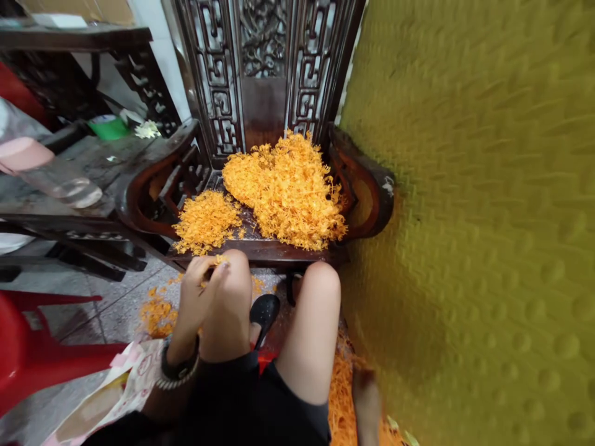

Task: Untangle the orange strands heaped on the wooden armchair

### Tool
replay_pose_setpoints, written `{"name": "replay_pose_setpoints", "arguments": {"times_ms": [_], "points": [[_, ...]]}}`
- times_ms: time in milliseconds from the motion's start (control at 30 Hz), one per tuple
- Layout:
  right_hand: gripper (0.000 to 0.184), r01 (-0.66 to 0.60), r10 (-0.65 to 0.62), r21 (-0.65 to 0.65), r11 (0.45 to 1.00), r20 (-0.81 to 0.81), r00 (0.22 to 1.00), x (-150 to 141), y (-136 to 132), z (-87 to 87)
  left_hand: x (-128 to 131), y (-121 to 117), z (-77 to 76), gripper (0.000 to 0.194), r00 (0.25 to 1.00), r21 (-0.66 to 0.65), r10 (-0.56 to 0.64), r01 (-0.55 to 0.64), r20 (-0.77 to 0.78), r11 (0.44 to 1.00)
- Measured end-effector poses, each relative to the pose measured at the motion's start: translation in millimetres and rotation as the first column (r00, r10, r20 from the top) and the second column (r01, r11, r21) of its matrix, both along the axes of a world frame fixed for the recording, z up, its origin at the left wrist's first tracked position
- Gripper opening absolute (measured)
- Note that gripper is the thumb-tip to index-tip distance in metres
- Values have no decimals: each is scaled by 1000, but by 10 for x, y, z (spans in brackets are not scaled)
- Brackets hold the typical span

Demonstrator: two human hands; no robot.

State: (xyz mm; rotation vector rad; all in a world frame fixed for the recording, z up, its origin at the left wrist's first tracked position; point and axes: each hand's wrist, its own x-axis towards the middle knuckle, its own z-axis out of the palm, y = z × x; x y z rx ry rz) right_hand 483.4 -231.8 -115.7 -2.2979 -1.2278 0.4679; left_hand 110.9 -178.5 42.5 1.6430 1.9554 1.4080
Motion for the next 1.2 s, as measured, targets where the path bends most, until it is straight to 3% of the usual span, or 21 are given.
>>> {"name": "replay_pose_setpoints", "arguments": {"times_ms": [67,133,233,333,467,567,667,767,833,900,967,1033,1133,1200], "points": [[17,170,-181,-93,981,-119,976,34,-93,-249,-252,152,-122,26,993,-25,95,-97,-71,995],[16,220,-221,-25,975,-198,955,20,-40,-333,-522,351,-297,32,974,-60,193,-202,-118,978],[24,256,-201,235,938,-232,952,-106,294,-136,-841,691,-550,48,930,-147,305,-337,-204,930],[31,241,-93,489,838,-306,947,-383,783,387,-982,987,-687,71,881,-145,410,-450,-236,881],[32,49,259,703,710,-326,909,-949,1396,1312,-940,1257,-662,82,857,-185,492,-514,-153,837],[27,-160,519,781,603,-232,823,-1357,1845,1923,-806,1457,-487,81,881,-197,470,-472,-61,859],[25,-461,641,720,518,30,767,-1633,2344,2262,-602,1727,-187,69,936,-61,349,-347,34,936],[25,-689,704,533,492,222,675,-1778,2769,2247,-319,1982,93,45,989,75,5,-16,145,997],[28,-725,724,483,490,237,648,-1820,2924,2105,-97,2062,170,42,946,41,-278,275,167,961],[30,-719,726,488,495,223,651,-1828,2973,1951,122,2053,135,46,886,-70,-435,450,162,890],[32,-701,717,501,507,206,666,-1812,2960,1845,311,1995,30,45,882,-159,-455,470,123,868],[35,-668,707,527,526,166,687,-1780,2941,1792,453,1942,-78,41,902,-189,-430,427,27,884],[35,-634,727,557,537,77,683,-1733,2961,1749,557,1932,-157,20,914,-182,-385,361,-124,915],[38,-606,746,585,539,2,665,-1723,3003,1720,556,1955,-146,16,926,-148,-360,342,-117,928]]}}
